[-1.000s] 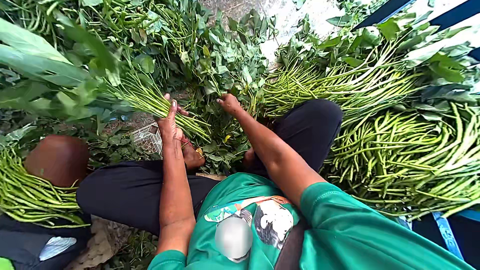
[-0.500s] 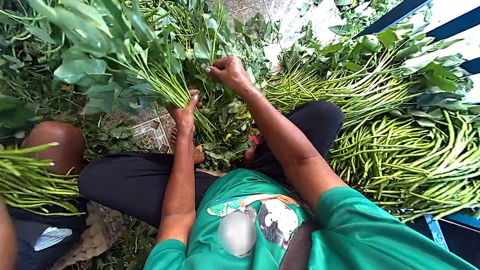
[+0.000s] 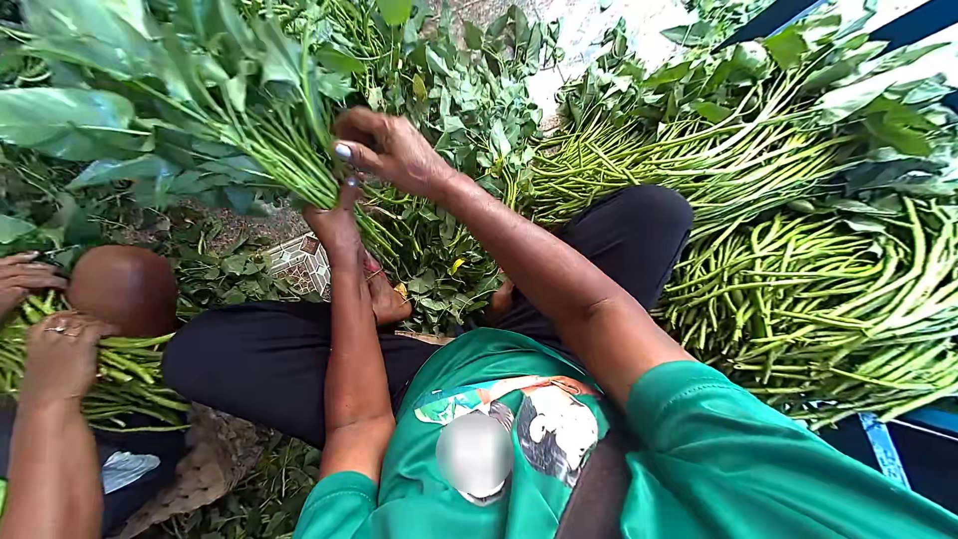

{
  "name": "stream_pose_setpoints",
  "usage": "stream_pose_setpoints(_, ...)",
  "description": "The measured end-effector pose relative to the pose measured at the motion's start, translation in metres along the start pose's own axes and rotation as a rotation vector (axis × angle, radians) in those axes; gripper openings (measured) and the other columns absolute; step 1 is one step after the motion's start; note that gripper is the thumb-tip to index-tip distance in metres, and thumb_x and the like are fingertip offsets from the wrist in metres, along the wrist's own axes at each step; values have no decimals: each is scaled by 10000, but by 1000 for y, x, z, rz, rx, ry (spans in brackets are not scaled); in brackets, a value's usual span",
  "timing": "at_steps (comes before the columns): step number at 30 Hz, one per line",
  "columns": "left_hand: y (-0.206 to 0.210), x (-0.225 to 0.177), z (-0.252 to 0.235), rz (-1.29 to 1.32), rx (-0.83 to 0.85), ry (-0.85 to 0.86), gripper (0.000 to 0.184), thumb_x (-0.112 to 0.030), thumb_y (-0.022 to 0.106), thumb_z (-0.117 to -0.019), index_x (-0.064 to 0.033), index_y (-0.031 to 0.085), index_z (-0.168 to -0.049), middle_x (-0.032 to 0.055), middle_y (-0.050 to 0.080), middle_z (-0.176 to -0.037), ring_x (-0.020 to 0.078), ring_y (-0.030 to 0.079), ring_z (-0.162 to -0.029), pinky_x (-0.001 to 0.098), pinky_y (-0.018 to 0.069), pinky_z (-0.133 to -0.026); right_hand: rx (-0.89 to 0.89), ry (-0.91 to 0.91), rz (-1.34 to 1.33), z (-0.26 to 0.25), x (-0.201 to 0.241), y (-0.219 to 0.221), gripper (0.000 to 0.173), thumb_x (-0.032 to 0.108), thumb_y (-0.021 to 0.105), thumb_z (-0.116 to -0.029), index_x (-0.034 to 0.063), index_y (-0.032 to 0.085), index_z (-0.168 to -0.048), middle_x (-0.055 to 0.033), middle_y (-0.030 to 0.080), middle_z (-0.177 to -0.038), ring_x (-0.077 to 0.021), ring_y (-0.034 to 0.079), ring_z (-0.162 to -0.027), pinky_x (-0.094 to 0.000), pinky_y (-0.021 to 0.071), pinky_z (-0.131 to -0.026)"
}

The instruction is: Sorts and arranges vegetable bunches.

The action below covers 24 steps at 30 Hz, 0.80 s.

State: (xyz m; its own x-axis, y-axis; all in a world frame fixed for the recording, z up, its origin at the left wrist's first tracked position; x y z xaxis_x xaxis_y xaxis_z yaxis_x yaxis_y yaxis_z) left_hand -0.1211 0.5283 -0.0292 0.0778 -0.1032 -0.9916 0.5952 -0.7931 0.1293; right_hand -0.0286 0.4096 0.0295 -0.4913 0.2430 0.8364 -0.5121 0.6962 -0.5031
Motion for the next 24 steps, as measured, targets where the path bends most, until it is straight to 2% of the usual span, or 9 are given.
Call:
stream_pose_setpoints(3,-13,-1,-8,45,-53,82,280,-5,702,-938,50,595,-1190,106,718,-1003,190,714,-845,351,627,-720,101,-12,171,28,-26,31,368,286,555,-1067,78,657,-1354,-101,732,-1227,-247,688,-1160,-543,479,-1057)
stream_pose_setpoints(5,-16,-11,-10,50,-81,87,187,4,646,-974,47,606,-1152,106,728,-950,184,720,-771,314,615,-617,135,-27,318,42,-43,45,292,210,534,-1061,23,717,-1191,-166,735,-1128,-336,688,-1109,-582,464,-988)
stream_pose_setpoints(7,-22,-22,-12,63,-110,93,157,7,634,-984,48,609,-1134,105,726,-909,183,715,-719,308,610,-571,131,-70,374,54,-53,53,262,171,540,-1051,-4,735,-1049,-190,729,-1047,-361,696,-1064,-554,501,-936)
stream_pose_setpoints(9,-31,-29,-17,62,-75,74,149,0,621,-997,41,597,-1139,97,722,-902,182,715,-726,307,615,-585,51,-116,338,65,-52,55,246,162,572,-1035,-11,747,-1015,-205,715,-1015,-368,694,-1029,-516,532,-915)
stream_pose_setpoints(12,-33,-34,-13,24,-44,9,152,-6,638,-990,21,606,-1136,80,735,-904,169,724,-732,296,618,-593,-146,-145,288,69,-30,52,189,166,655,-997,32,749,-1092,-189,706,-1091,-336,694,-1038,-475,566,-909)
stream_pose_setpoints(15,-22,-36,-6,12,-14,-9,178,14,664,-962,26,601,-1128,92,735,-922,176,726,-746,303,624,-621,-104,14,244,58,-18,61,290,263,654,-1003,81,716,-1220,-145,713,-1202,-311,670,-1137,-551,480,-975)
stream_pose_setpoints(18,-16,-33,-2,-14,-13,-2,197,27,687,-940,36,617,-1125,93,750,-917,172,737,-758,301,631,-652,-69,210,-37,42,-31,73,378,311,585,-1044,73,671,-1324,-114,719,-1219,-273,671,-1149,-603,450,-1040)
stream_pose_setpoints(21,-17,-28,0,-34,-32,-16,195,33,698,-932,33,625,-1113,86,745,-887,159,725,-740,293,623,-675,-82,155,-16,39,-30,79,289,249,597,-1026,18,743,-1118,-134,750,-1076,-282,689,-1086,-601,377,-1096)
stream_pose_setpoints(24,-17,-18,1,-24,-50,-18,225,49,711,-911,39,609,-1110,96,741,-892,170,727,-765,308,625,-706,-99,202,39,45,-28,82,303,256,556,-1016,20,744,-985,-132,746,-972,-275,701,-991,-587,382,-1061)
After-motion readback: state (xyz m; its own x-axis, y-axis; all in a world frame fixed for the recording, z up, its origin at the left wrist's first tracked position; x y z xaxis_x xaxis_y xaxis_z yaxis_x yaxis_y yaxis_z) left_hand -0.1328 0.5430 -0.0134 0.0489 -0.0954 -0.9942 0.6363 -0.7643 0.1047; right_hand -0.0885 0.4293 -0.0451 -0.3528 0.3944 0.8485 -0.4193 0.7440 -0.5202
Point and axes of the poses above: each hand's wrist, its own z-axis away from the middle knuckle, its own y-axis out of the palm, x = y × z, the point moved 2 cm from there along -z, towards the middle knuckle
